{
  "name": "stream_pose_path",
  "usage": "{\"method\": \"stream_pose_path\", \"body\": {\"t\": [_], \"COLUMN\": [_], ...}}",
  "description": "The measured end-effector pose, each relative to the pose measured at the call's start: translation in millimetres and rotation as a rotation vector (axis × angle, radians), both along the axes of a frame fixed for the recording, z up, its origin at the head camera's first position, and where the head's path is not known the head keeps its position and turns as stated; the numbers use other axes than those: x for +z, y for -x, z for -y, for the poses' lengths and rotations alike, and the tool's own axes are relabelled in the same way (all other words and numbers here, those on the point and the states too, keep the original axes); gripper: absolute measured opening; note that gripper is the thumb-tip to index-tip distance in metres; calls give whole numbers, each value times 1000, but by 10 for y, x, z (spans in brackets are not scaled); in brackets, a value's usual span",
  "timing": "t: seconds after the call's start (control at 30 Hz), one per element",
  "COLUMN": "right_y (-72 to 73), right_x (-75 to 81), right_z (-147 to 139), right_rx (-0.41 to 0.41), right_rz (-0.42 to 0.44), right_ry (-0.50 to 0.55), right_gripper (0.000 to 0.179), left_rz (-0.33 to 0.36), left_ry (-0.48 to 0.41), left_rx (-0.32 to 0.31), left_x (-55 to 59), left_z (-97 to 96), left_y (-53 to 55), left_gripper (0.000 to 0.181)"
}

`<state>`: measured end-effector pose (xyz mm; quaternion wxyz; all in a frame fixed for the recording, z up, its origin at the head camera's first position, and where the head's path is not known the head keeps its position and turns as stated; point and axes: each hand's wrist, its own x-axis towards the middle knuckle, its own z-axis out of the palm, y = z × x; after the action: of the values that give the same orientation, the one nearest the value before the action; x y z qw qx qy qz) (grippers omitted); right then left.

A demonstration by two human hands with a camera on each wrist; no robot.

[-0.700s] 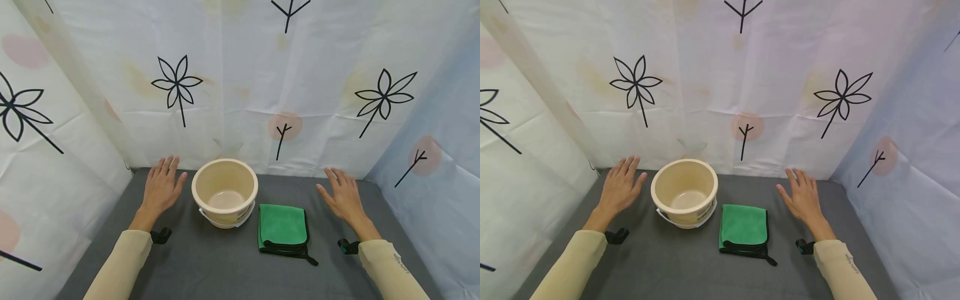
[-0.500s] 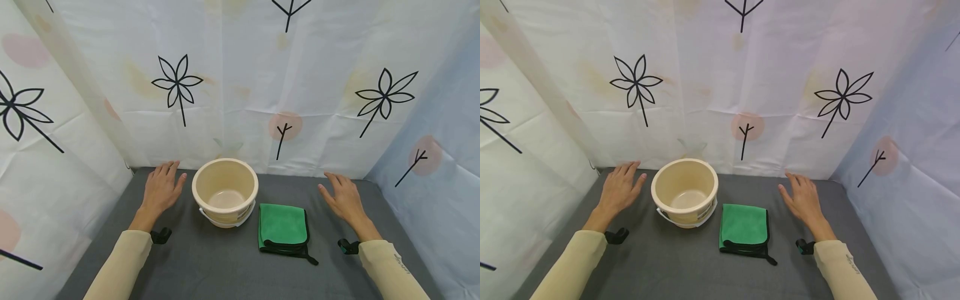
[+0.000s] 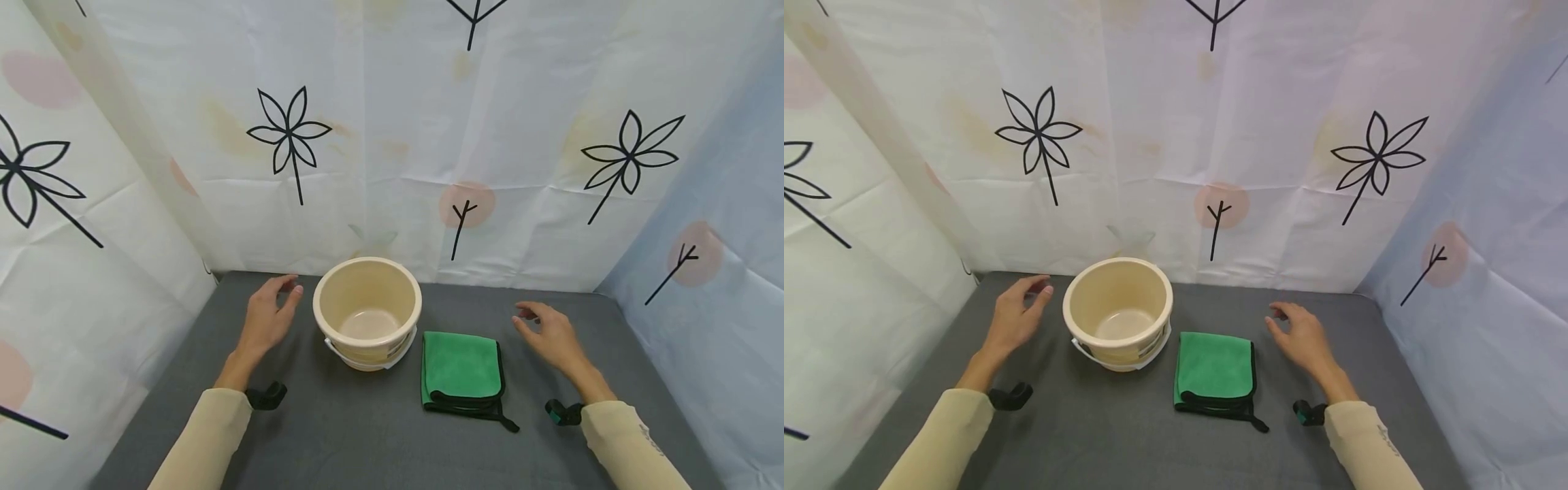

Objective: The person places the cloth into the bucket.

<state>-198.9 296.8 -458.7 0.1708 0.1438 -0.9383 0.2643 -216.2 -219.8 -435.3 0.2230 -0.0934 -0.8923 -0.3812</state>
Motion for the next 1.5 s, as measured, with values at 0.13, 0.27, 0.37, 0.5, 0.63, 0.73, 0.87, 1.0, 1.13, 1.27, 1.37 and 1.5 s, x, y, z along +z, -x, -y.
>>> {"method": "stream_pose_path", "body": {"t": [0.13,0.27,0.37,0.5,0.63,0.73,0.87,1.0,1.13,1.27,1.37,1.5], "right_y": [-52,-117,-156,-183,-186,-187,-192,-190,-182,-166,-164,-192], "right_x": [-80,-163,-226,-306,-393,-450,-506,-534,-540,-540,-524,-444], "right_z": [80,159,210,274,322,346,368,391,409,426,444,452], "right_rx": [32,52,49,56,96,127,130,116,121,121,125,147], "right_rz": [23,86,160,252,306,341,377,385,386,375,365,405], "right_ry": [81,157,191,206,209,188,155,153,184,216,248,372], "right_gripper": [35,40,48,58,67,75,85,83,70,55,45,40], "left_rz": [40,97,125,150,204,230,241,254,241,234,237,242], "left_ry": [-140,-290,-402,-528,-604,-641,-692,-734,-744,-729,-731,-746], "left_rx": [-10,-35,-82,-157,-223,-254,-289,-328,-347,-338,-328,-324], "left_x": [-15,-33,-83,-137,-158,-171,-199,-233,-257,-263,-262,-272], "left_z": [-79,-167,-230,-317,-393,-442,-490,-508,-512,-517,-522,-522], "left_y": [-36,-40,-17,21,46,64,75,64,60,62,61,64], "left_gripper": [39,40,43,48,57,62,63,63,61,61,61,61]}}
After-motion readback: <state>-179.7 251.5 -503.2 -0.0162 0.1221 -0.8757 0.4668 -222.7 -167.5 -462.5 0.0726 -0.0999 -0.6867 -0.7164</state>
